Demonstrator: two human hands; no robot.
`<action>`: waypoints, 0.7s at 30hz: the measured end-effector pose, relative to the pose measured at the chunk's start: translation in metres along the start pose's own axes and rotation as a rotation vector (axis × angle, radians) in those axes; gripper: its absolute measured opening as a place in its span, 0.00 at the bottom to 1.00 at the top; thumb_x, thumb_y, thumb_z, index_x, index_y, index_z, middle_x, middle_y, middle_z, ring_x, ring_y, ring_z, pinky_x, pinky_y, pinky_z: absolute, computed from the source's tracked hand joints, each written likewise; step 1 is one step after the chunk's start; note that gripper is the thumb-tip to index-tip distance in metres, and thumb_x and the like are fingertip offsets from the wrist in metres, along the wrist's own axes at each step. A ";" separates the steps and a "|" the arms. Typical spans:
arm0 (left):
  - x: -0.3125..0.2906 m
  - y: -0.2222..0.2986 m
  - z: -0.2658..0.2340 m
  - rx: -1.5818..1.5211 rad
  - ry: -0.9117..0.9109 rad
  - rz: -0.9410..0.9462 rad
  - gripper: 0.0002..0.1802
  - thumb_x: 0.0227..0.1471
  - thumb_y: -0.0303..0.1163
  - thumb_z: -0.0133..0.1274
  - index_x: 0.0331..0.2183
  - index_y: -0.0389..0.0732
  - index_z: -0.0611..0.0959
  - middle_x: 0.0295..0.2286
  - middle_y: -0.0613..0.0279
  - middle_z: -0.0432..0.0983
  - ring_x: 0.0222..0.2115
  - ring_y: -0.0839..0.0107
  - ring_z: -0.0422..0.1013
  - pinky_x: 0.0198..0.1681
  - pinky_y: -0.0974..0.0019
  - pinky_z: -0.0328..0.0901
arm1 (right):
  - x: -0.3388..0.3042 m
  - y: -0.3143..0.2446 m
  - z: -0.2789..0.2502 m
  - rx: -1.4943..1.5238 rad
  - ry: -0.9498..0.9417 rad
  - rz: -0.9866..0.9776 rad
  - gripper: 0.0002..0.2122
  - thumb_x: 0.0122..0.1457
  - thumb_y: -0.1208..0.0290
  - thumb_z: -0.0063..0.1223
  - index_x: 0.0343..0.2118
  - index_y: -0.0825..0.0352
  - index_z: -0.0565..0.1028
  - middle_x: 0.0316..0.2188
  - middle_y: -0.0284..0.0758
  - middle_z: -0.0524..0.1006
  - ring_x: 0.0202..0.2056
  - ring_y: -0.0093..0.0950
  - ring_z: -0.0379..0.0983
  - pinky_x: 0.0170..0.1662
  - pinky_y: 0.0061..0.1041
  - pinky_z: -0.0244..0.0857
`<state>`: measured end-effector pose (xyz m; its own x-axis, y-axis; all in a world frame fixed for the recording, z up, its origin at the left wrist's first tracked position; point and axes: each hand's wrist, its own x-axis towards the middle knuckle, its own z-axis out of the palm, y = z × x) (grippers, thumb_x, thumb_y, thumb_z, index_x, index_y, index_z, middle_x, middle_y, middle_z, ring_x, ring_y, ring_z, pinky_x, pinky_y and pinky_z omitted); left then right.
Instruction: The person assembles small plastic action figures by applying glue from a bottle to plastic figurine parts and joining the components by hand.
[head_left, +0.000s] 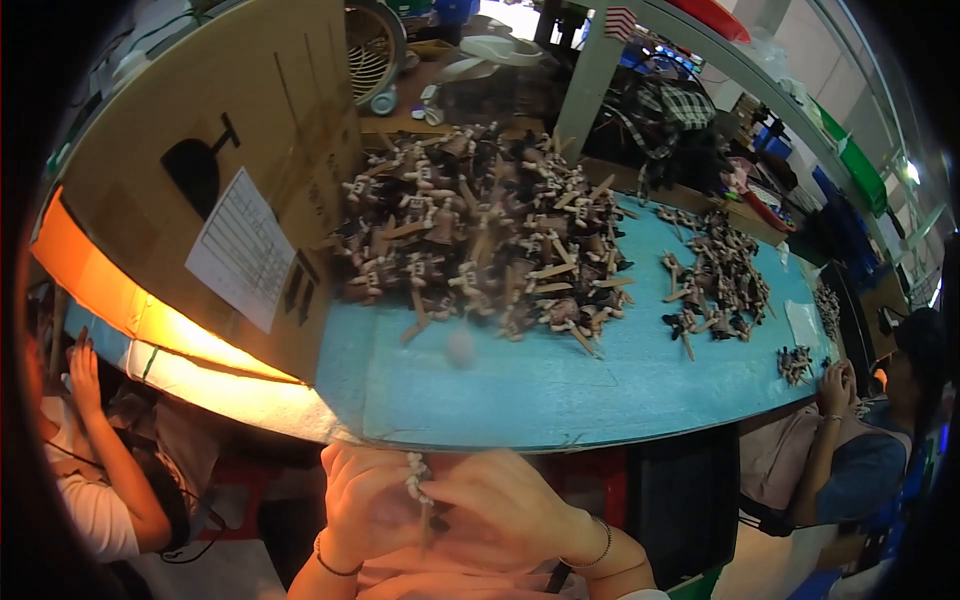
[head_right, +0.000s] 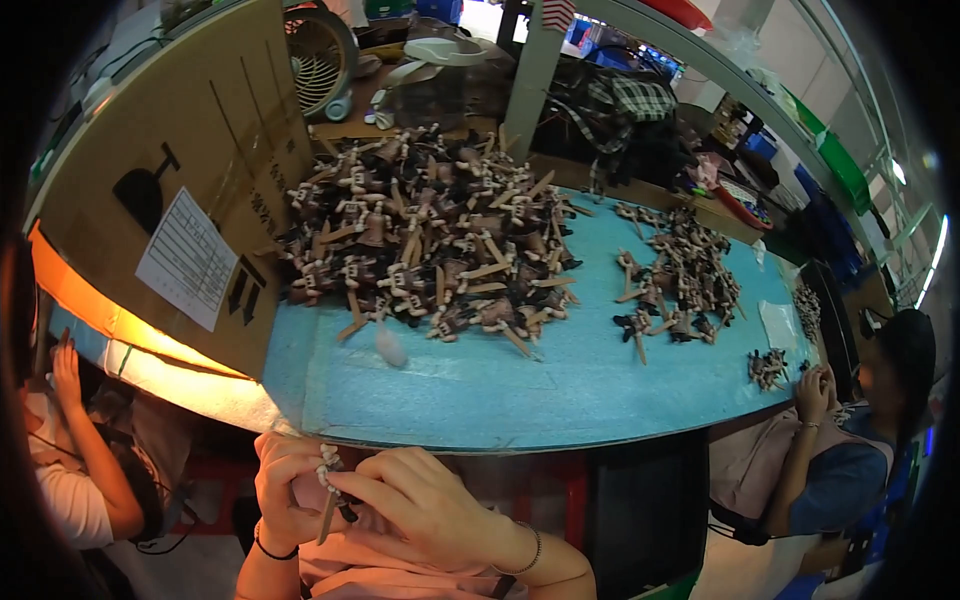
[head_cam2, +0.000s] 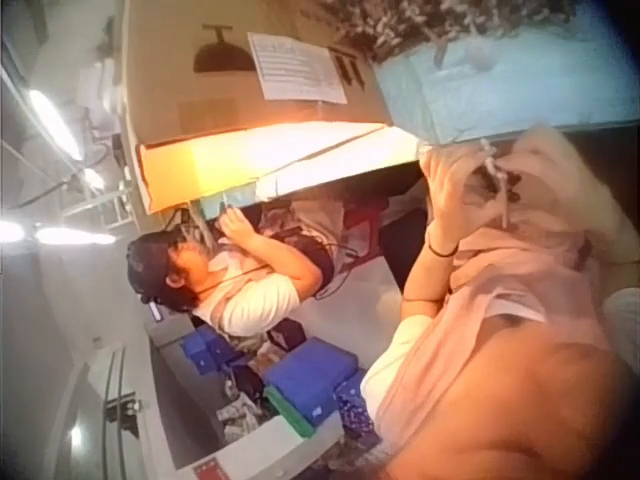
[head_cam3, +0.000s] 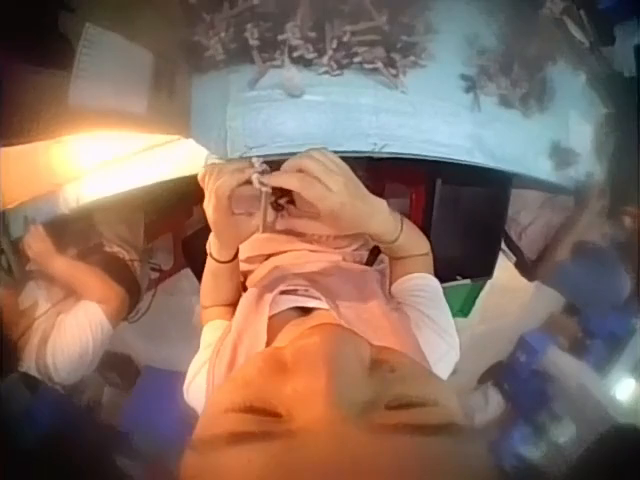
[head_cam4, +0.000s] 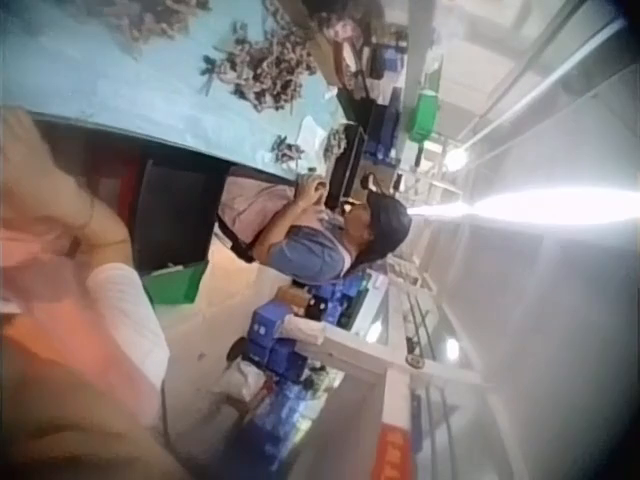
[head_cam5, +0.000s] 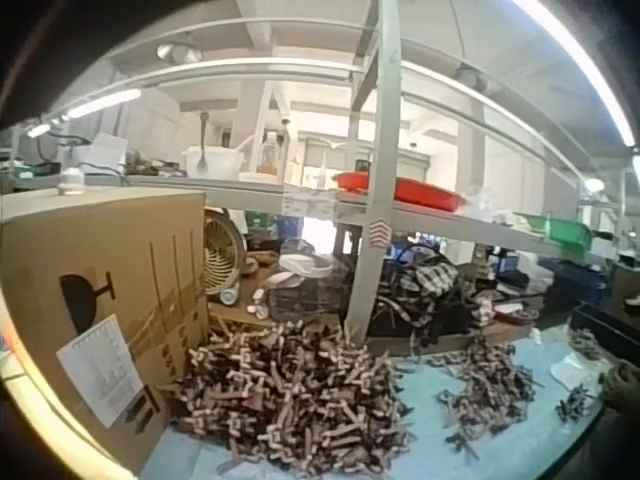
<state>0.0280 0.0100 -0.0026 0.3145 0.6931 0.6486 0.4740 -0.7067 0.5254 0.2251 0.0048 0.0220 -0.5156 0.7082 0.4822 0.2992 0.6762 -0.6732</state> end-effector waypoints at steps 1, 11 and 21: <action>0.001 -0.002 0.005 -0.007 -0.003 -0.002 0.31 0.30 0.44 0.67 0.36 0.42 0.70 0.32 0.58 0.75 0.28 0.67 0.69 0.37 0.64 0.57 | -0.002 0.003 0.000 0.082 0.043 0.004 0.25 0.41 0.68 0.62 0.45 0.65 0.69 0.34 0.36 0.69 0.34 0.33 0.66 0.37 0.29 0.60; 0.009 0.004 0.023 -0.335 0.007 0.019 0.31 0.25 0.28 0.65 0.38 0.45 0.72 0.37 0.65 0.74 0.32 0.69 0.69 0.36 0.67 0.54 | -0.003 0.009 -0.014 0.050 0.051 0.028 0.28 0.34 0.64 0.67 0.41 0.64 0.68 0.36 0.35 0.69 0.38 0.36 0.66 0.41 0.32 0.58; 0.010 0.008 0.016 -0.325 -0.042 0.001 0.31 0.25 0.28 0.66 0.37 0.43 0.72 0.35 0.65 0.74 0.31 0.69 0.68 0.36 0.68 0.54 | 0.005 0.015 -0.013 0.113 0.006 -0.009 0.28 0.30 0.67 0.68 0.37 0.66 0.66 0.33 0.36 0.69 0.35 0.37 0.66 0.39 0.32 0.58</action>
<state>0.0481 0.0136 -0.0010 0.3519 0.6927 0.6295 0.1879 -0.7111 0.6775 0.2370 0.0209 0.0218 -0.5130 0.7035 0.4919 0.2022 0.6559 -0.7273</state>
